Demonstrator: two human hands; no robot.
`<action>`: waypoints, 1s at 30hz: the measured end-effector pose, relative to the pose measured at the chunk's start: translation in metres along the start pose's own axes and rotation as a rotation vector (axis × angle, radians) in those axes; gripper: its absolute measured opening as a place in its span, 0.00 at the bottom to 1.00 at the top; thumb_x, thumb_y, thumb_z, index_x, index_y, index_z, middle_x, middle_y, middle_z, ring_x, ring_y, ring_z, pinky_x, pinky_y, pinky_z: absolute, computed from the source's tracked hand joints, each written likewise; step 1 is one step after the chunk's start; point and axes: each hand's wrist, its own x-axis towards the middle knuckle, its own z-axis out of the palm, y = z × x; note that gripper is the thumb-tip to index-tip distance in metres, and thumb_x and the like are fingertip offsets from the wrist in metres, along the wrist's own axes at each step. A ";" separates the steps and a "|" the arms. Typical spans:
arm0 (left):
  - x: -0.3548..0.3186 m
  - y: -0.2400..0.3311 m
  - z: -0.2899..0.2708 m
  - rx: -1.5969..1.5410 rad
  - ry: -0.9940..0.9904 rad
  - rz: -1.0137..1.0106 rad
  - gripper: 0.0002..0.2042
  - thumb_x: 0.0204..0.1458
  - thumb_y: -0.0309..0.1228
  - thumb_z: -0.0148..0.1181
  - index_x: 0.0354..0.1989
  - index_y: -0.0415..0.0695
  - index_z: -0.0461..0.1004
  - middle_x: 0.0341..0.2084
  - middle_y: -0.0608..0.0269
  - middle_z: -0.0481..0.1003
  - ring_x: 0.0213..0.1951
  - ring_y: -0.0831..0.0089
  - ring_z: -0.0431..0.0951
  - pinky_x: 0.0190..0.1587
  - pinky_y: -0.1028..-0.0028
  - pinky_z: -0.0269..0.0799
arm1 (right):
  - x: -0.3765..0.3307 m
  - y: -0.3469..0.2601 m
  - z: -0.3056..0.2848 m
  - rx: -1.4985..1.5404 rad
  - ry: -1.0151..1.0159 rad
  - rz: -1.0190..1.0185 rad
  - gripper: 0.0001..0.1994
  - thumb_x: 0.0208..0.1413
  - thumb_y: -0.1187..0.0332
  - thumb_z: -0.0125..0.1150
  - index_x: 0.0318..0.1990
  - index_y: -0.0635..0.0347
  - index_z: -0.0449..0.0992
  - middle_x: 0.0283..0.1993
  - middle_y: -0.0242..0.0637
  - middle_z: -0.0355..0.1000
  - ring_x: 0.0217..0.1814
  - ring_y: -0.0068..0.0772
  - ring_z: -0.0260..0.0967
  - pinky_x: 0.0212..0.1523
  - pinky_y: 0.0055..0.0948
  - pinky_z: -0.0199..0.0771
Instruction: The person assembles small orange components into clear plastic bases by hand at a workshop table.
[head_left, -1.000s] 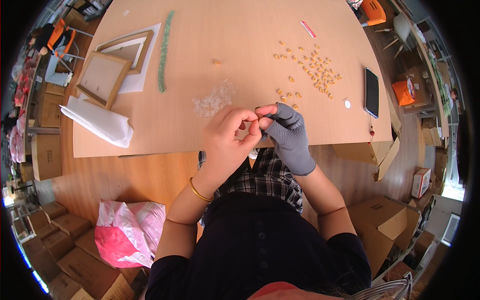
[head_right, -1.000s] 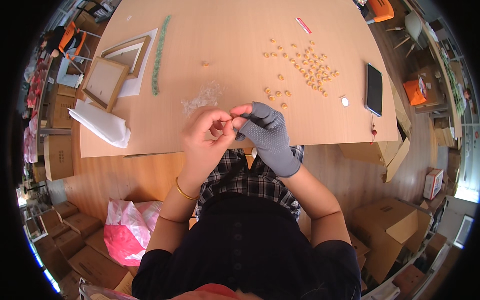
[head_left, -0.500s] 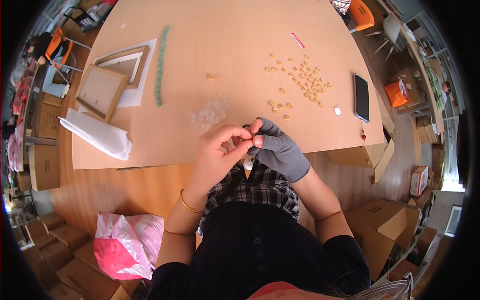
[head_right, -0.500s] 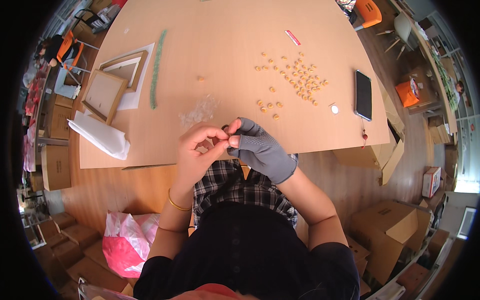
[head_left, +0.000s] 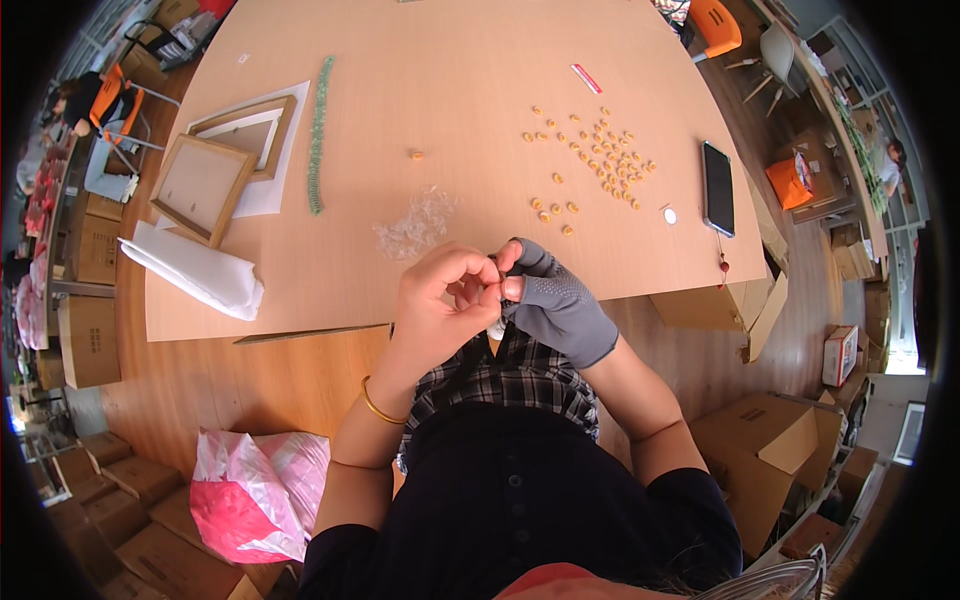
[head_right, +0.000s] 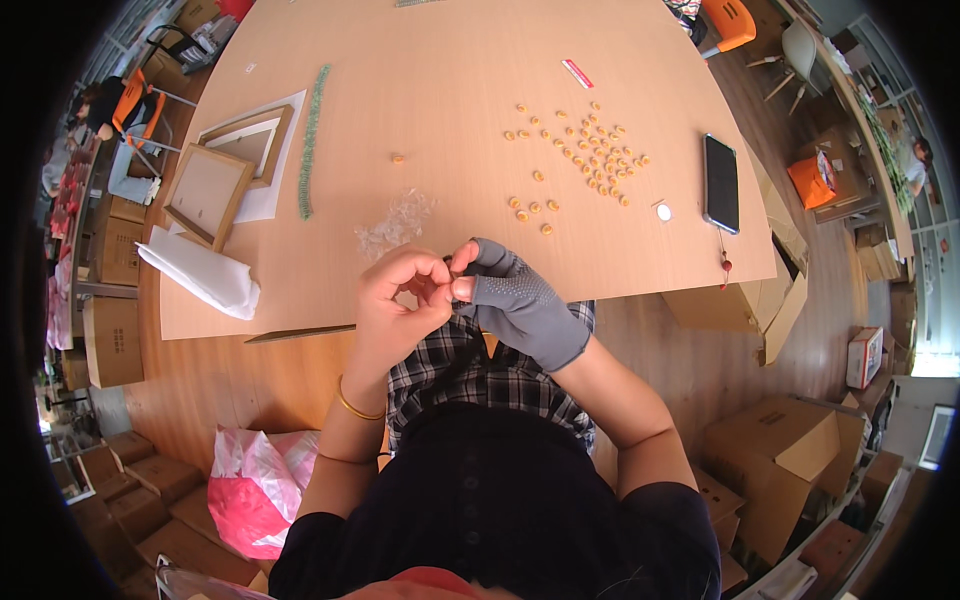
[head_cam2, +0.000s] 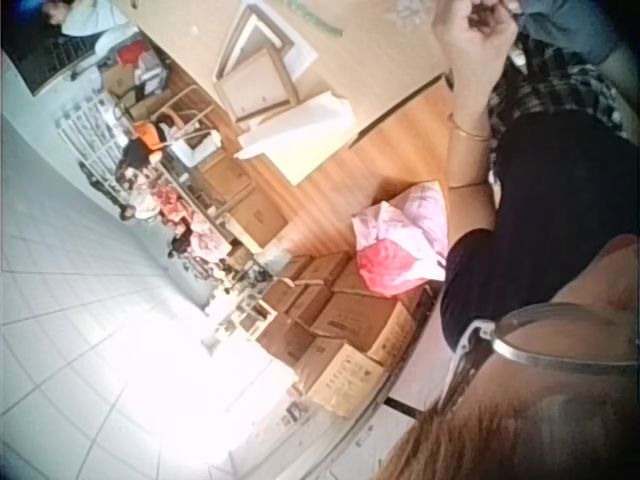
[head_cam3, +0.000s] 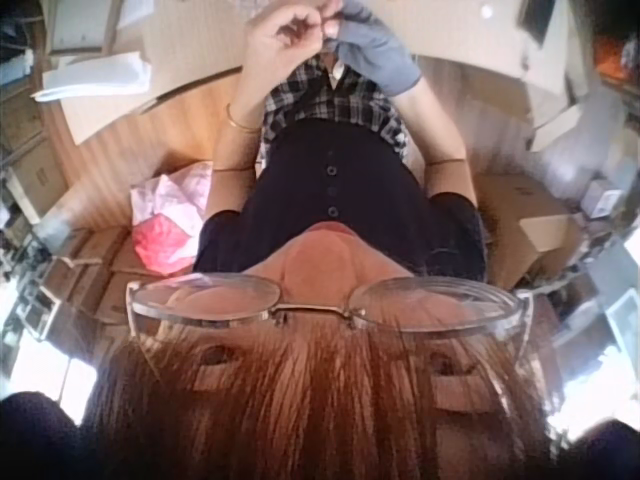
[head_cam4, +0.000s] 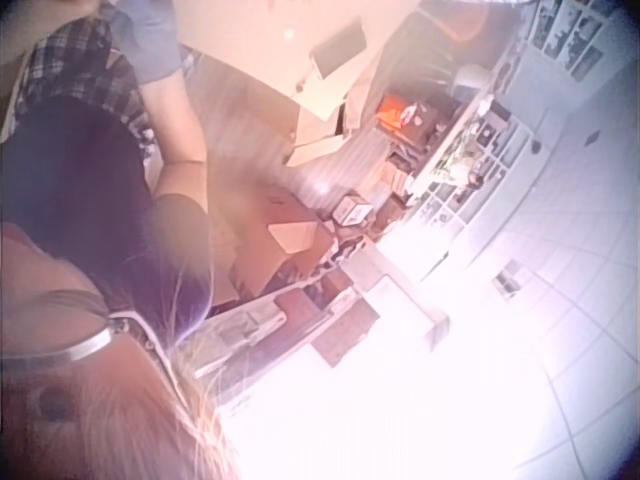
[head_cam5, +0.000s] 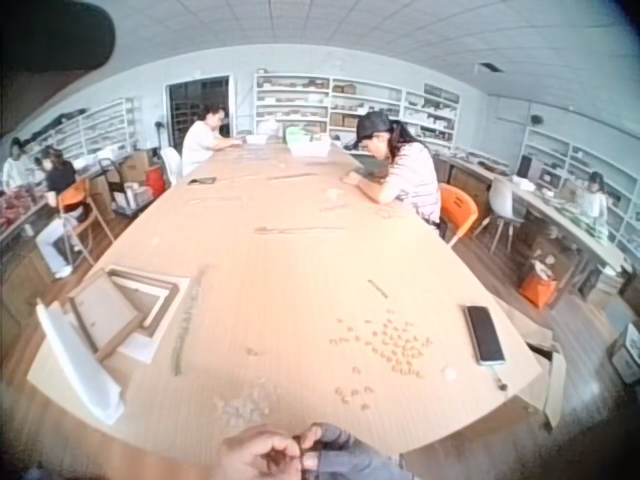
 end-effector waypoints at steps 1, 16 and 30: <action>0.000 0.000 0.001 0.000 -0.001 -0.002 0.06 0.47 0.16 0.64 0.29 0.40 0.74 0.26 0.69 0.72 0.26 0.83 0.72 0.24 0.83 0.66 | 0.000 0.001 0.001 -0.013 0.004 -0.019 0.08 0.57 0.81 0.60 0.42 0.58 0.75 0.41 0.31 0.73 0.46 0.26 0.70 0.53 0.30 0.69; -0.004 0.012 0.008 0.215 0.080 0.072 0.08 0.44 0.14 0.64 0.29 0.40 0.72 0.26 0.67 0.72 0.24 0.84 0.72 0.26 0.83 0.67 | -0.001 0.002 0.002 -0.173 0.019 -0.177 0.08 0.54 0.79 0.64 0.41 0.60 0.75 0.42 0.34 0.76 0.45 0.26 0.73 0.47 0.27 0.75; -0.003 -0.003 0.007 -0.023 0.112 -0.057 0.06 0.50 0.14 0.61 0.32 0.38 0.73 0.31 0.68 0.73 0.31 0.84 0.74 0.28 0.84 0.69 | 0.004 0.009 -0.005 0.006 0.004 -0.148 0.07 0.60 0.76 0.59 0.45 0.61 0.76 0.43 0.33 0.77 0.46 0.24 0.73 0.48 0.27 0.73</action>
